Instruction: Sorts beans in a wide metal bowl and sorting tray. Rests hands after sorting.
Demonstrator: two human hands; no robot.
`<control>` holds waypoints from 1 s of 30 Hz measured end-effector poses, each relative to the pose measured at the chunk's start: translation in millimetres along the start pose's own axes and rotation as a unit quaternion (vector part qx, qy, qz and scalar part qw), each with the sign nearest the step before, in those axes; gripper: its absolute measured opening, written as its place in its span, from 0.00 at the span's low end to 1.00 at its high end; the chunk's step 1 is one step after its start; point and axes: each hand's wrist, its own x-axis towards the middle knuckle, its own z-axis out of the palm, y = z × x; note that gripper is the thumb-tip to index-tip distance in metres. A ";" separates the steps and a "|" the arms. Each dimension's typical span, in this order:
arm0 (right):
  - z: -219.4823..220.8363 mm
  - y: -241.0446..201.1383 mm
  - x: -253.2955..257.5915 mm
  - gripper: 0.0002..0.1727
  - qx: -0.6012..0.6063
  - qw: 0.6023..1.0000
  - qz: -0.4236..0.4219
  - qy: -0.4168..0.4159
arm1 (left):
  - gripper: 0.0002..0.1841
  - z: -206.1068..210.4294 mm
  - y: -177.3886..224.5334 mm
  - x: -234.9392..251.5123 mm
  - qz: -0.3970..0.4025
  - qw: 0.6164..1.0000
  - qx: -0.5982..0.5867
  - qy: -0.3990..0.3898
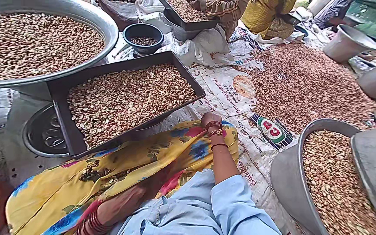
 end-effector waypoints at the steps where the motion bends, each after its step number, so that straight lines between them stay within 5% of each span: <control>1: 0.0 0.4 -0.8 0.18 0.004 1.000 -0.002 0.001 | 0.13 20.2 -27.3 -5.6 0.035 0.999 0.010 0.036; 5: -1.9 3.6 -1.9 0.17 0.018 1.000 -0.011 0.006 | 0.16 36.9 -78.9 -12.5 0.110 0.991 0.010 0.071; 10: -10.1 9.9 -6.3 0.19 0.032 0.999 -0.031 -0.014 | 0.24 36.6 -51.7 -10.0 0.044 0.997 -0.064 0.028; 13: -12.1 14.9 -11.9 0.18 0.057 0.997 -0.041 -0.010 | 0.20 55.3 -40.0 -20.3 0.045 0.993 -0.113 -0.009; 17: -15.7 24.6 -20.3 0.17 0.154 0.986 -0.052 0.019 | 0.18 33.5 -20.3 -42.6 0.050 0.998 -0.033 0.008; 18: -17.3 29.5 -21.2 0.17 0.190 0.979 -0.073 0.020 | 0.18 -18.4 15.5 -37.7 -0.076 0.983 -0.009 -0.165; 20: -14.7 43.0 -16.6 0.17 0.265 0.956 -0.121 0.026 | 0.21 -60.9 29.6 -38.3 -0.154 0.953 0.040 -0.259; 23: -4.2 61.7 -25.2 0.16 0.398 0.896 -0.186 0.061 | 0.20 -22.9 -82.4 -84.2 0.114 0.976 0.180 0.035; 25: -9.5 70.2 -47.3 0.16 0.453 0.865 -0.200 0.074 | 0.20 -34.7 -102.4 -88.1 0.125 0.963 0.230 0.071; 28: -15.9 85.2 -63.3 0.16 0.500 0.835 -0.197 0.120 | 0.21 -67.3 -66.8 -79.8 0.006 0.956 0.293 0.027; 29: -18.4 92.7 -66.9 0.15 0.505 0.827 -0.193 0.154 | 0.22 -98.8 1.8 -60.4 -0.188 0.938 0.264 -0.120; 30: -18.2 102.8 -69.2 0.15 0.502 0.821 -0.189 0.196 | 0.22 -121.8 45.5 -47.5 -0.264 0.929 0.213 -0.149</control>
